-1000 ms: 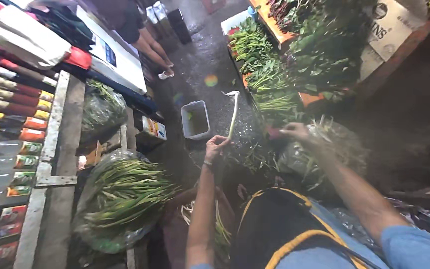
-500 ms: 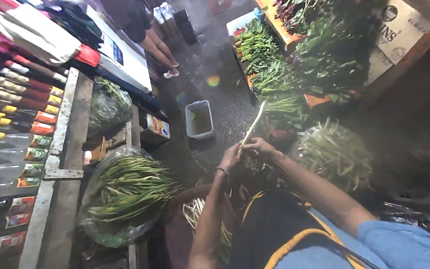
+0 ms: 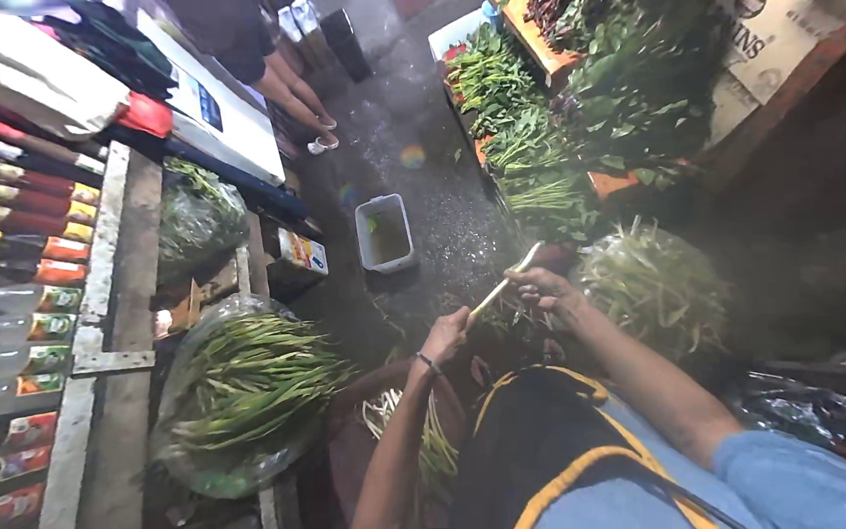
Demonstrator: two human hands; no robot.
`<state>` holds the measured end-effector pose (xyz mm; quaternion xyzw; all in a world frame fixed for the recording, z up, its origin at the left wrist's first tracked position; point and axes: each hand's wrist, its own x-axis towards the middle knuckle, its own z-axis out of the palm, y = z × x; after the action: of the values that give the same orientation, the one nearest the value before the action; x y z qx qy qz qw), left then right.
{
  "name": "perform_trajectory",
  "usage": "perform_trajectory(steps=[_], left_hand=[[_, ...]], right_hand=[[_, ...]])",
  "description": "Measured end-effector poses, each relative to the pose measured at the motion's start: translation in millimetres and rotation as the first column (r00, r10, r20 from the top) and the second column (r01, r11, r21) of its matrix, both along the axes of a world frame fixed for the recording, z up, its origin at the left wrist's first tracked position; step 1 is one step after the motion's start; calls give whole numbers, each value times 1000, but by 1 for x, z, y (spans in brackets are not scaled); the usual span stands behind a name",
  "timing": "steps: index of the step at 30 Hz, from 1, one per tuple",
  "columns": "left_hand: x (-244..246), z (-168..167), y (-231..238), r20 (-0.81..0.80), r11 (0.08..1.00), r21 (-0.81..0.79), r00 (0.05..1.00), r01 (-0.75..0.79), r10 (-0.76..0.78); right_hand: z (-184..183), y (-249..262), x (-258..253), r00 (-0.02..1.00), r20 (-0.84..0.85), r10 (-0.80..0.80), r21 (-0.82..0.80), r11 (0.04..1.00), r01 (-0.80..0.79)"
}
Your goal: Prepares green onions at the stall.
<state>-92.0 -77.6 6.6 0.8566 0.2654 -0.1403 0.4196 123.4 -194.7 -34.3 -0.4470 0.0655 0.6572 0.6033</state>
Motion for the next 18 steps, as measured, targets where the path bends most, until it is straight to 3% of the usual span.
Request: perform_trajectory(steps=[3,7,9,10,11,12,14,16,18], left_hand=[[6,16,-1,-95,997,36,993,75,-71],[-6,26,8,-111,997,37,992,69,-65],[-14,28,15,-110,998,32,992,58,-54],[-16,28,16,-119,998,41,992,50,-45],[-15,29,16,-142,997,56,989,44,-35],[-13,31,15,-190,996,75,981,41,-26],[-3,36,10,-315,992,114,949,57,-18],[10,37,5,-419,985,138,907,106,-38],[22,38,-2,-481,973,157,873,171,-76]], right_hand=[[-3,-12,11,992,11,-126,-39,991,126],[-37,-49,70,925,54,-375,-8,927,376],[-51,-74,99,879,248,-407,-101,892,441],[-56,-87,110,836,427,-346,-188,870,456],[-61,-101,118,764,621,-176,-302,846,440],[-61,-114,126,670,736,92,-443,814,375],[-58,-132,138,510,706,490,-651,733,197],[-55,-131,134,359,678,641,-707,703,80],[-54,-116,121,255,754,606,-629,777,13]])
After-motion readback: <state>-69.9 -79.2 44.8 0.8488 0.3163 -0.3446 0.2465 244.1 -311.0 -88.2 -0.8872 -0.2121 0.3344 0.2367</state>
